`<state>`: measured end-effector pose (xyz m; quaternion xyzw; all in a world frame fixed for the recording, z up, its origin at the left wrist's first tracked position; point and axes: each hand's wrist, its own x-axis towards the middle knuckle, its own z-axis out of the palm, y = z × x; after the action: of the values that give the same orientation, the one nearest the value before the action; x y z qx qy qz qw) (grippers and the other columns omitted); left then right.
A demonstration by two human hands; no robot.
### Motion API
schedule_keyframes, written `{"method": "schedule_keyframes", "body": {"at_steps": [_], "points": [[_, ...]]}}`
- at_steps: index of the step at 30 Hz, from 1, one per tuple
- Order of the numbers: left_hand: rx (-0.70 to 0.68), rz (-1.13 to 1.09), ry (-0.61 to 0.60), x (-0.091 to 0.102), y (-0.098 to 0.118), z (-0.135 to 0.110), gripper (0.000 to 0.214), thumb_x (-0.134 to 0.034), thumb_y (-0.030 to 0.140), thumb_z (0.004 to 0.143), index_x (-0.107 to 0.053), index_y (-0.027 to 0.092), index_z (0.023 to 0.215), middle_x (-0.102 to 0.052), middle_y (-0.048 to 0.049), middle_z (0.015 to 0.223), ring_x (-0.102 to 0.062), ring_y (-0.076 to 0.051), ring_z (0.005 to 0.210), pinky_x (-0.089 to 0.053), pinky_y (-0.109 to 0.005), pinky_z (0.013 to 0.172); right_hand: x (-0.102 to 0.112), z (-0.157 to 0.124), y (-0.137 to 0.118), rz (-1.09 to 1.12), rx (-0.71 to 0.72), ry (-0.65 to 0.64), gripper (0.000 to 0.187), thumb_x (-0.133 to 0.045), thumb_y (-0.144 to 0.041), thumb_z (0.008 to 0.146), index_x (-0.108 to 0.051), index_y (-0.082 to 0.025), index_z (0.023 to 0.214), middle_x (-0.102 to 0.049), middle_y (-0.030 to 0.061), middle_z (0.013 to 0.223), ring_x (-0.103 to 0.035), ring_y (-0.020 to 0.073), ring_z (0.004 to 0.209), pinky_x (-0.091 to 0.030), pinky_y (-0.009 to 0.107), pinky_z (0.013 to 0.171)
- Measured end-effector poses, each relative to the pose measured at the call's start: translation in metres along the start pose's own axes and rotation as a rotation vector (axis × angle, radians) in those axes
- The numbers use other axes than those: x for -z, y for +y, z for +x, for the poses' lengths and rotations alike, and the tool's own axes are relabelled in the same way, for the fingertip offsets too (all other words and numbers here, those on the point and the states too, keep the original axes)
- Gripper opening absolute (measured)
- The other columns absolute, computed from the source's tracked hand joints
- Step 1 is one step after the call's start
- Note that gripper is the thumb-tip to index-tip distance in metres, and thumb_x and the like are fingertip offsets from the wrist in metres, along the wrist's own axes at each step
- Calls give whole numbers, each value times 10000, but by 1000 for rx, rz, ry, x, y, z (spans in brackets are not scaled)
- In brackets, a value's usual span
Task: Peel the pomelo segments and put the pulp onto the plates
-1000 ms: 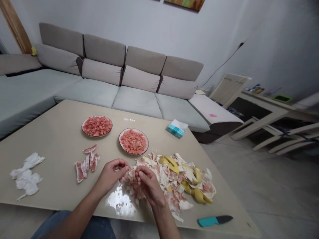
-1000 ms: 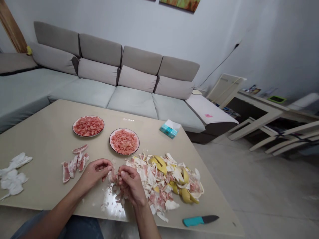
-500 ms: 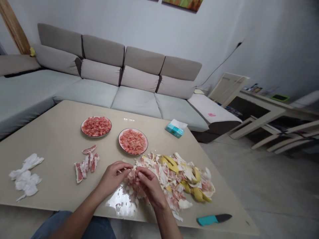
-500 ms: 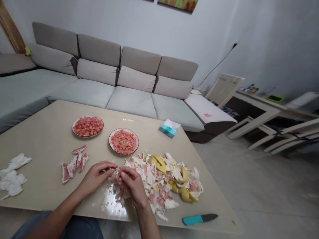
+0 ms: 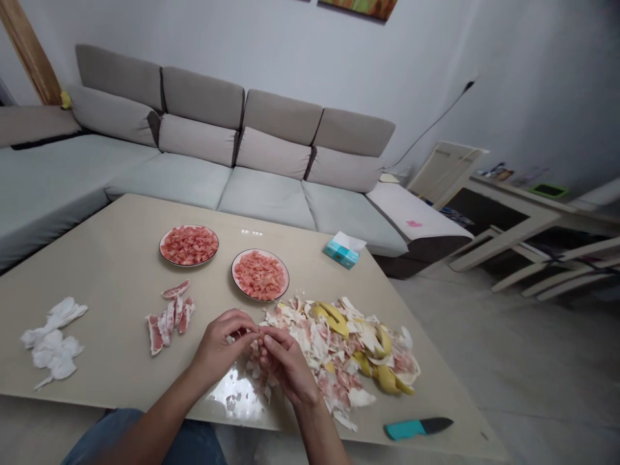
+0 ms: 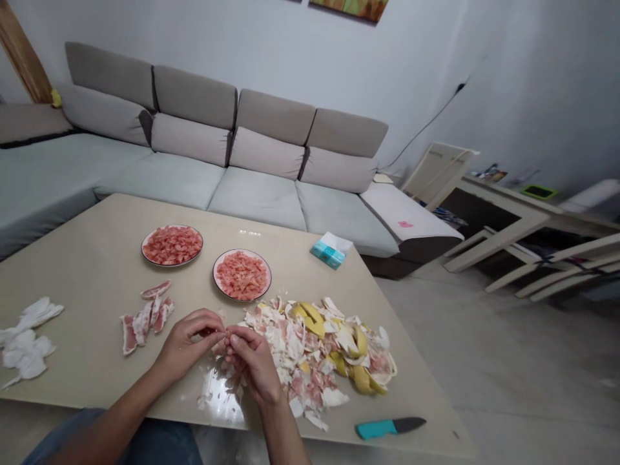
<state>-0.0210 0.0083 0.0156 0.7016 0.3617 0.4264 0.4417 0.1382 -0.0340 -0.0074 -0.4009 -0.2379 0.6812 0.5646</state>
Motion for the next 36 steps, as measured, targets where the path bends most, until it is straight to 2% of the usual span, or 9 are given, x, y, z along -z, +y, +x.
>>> {"method": "schedule_keyframes", "body": {"at_steps": [5, 11, 19, 23, 27, 31, 36], "points": [[-27, 87, -26, -3, 4, -1, 108, -555, 184, 866, -644, 184, 806, -608, -41, 856, -583, -160, 785, -451, -247, 697, 1, 1, 3, 66, 4, 4, 259, -842, -234, 658, -742, -143, 879, -679, -4, 689, -578, 55, 534, -503, 130, 509], [-2, 68, -16, -6, 1, -4, 144, -501, 179, 892, -595, 179, 783, -571, -35, 852, -560, -153, 775, -436, -224, 639, 4, 9, 14, 334, -92, -86, 231, -819, -152, 695, -712, -100, 892, -699, 18, 725, -615, 45, 568, -532, 88, 546], [10, 67, -7, -7, 0, -3, 133, -516, 183, 887, -591, 181, 776, -575, -20, 843, -555, -134, 741, -433, -212, 622, 5, 11, 17, 501, -92, -86, 221, -819, -130, 695, -688, -132, 873, -703, 6, 780, -632, 40, 603, -550, 70, 579], [36, 88, 69, -4, -4, -2, 101, -547, 191, 876, -645, 189, 852, -630, -35, 917, -594, -147, 812, -456, -214, 635, 6, 9, 15, 458, -71, -77, 252, -829, -151, 688, -688, -116, 894, -692, 9, 771, -614, 33, 583, -537, 65, 545], [6, 109, 42, -4, -10, -3, 217, -574, 179, 869, -674, 221, 1058, -666, -51, 1047, -632, -161, 907, -504, -247, 752, 3, 7, 15, 357, -28, -50, 256, -824, -191, 701, -698, -117, 911, -675, 0, 758, -597, 33, 576, -533, 76, 538], [-135, 206, 35, -6, -16, -5, 220, -543, 147, 890, -692, 216, 1037, -701, -49, 1007, -641, -161, 952, -491, -269, 866, 0, 5, 15, 220, 17, -15, 240, -796, -220, 737, -712, -123, 940, -660, -1, 737, -574, 36, 560, -523, 93, 516], [-231, 335, 40, -6, -19, -8, 202, -518, 148, 902, -680, 212, 1003, -706, -42, 952, -648, -154, 885, -502, -264, 809, -1, 4, 15, 138, 43, 40, 244, -806, -253, 722, -727, -134, 920, -635, -15, 686, -536, 34, 535, -495, 97, 487]]}}
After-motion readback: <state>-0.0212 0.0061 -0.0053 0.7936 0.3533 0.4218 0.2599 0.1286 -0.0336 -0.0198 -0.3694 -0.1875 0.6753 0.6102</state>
